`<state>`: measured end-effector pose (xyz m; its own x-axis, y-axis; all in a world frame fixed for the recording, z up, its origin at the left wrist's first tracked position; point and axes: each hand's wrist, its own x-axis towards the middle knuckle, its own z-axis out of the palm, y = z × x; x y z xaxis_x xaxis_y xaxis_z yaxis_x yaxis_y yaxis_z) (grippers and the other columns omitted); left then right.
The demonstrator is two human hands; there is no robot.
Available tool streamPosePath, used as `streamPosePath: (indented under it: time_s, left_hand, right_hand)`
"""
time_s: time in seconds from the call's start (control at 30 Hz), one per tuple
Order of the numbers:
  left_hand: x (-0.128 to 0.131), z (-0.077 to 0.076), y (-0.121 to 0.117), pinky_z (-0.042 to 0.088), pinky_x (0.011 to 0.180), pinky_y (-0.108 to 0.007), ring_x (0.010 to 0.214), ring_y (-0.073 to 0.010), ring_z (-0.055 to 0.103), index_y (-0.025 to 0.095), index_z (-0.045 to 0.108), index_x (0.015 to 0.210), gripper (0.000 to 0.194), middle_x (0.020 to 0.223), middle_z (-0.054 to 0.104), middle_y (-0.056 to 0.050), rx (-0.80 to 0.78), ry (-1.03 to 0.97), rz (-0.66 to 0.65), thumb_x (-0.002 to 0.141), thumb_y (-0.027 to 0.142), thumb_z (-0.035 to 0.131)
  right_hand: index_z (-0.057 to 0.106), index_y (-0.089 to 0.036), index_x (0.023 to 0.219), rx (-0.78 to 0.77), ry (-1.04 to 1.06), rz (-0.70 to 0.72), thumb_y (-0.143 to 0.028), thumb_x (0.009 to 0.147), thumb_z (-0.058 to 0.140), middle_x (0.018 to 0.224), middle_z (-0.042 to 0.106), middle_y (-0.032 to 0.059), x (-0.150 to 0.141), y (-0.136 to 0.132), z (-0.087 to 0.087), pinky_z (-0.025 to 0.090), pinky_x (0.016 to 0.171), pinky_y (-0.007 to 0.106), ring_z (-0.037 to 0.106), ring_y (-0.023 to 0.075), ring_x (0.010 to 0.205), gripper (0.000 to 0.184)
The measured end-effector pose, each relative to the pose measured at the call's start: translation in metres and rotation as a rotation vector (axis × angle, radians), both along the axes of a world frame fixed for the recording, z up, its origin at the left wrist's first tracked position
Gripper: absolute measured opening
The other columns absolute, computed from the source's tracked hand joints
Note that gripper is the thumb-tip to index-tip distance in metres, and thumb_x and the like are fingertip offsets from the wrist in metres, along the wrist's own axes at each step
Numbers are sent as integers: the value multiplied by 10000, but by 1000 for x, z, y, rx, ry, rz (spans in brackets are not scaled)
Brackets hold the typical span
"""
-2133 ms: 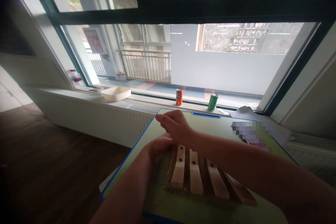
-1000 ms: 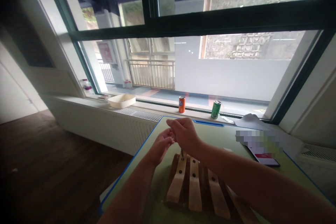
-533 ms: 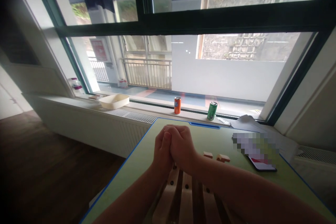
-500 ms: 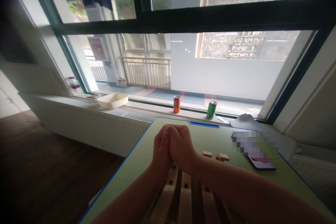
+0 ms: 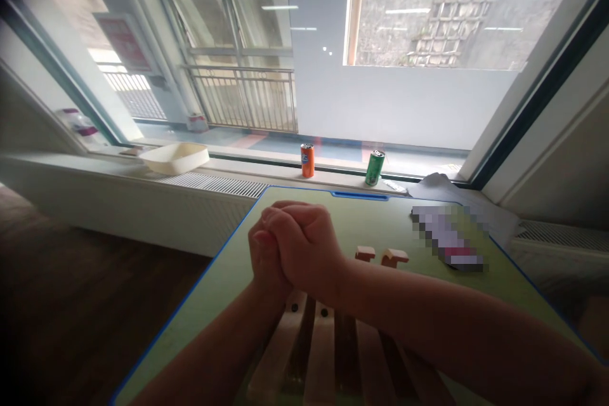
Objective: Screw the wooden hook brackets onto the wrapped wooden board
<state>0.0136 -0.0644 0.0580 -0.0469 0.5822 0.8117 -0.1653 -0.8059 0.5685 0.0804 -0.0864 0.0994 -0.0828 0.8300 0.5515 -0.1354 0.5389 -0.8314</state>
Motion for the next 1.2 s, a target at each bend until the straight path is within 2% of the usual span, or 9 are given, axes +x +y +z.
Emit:
streamPosePath:
  time_s: [0.17,0.3,0.47,0.67,0.83,1.2]
  left_hand:
    - [-1,-3,0,476,622,-285,632,-144,558,135,581,764,482,642,564,-42,-35,-1,31,856,535,328]
    - [-1,-5,-1,468,600,-274,656,-148,557,143,564,729,459,626,554,-37,-38,-27,69,856,524,341]
    - [3,-8,-1,471,599,-281,684,-163,566,137,565,744,465,641,563,-47,-67,-11,45,845,536,349]
    - [3,-9,0,483,632,-296,722,-181,583,134,580,775,481,671,586,-63,-44,45,49,832,554,352]
    - [-3,-5,-1,482,631,-297,658,-164,574,131,592,793,490,662,591,-57,-13,74,69,829,559,355]
    - [-2,-10,-1,442,558,-267,613,-148,541,135,557,725,465,611,552,-37,-37,56,137,844,530,343]
  right_hand:
    - [419,-181,464,-8,7,2,-186,797,460,502,434,-24,-2,-1,-1,364,481,217,413,90,517,335]
    - [416,-177,472,-25,10,25,-159,796,451,495,407,-30,-3,-2,0,339,468,219,385,84,505,326]
    - [366,-182,472,-35,21,-14,-163,795,461,495,350,-36,1,-2,-3,290,434,222,317,75,482,338]
    - [363,-188,466,-27,36,-8,-169,791,458,494,353,-34,5,0,-8,292,440,228,322,81,483,340]
    - [384,-185,468,8,75,29,-178,795,462,498,372,-37,1,-2,-8,305,449,226,344,81,487,336]
    - [354,-183,462,-53,34,5,-176,787,456,489,343,-36,0,-1,-7,287,444,228,318,78,487,340]
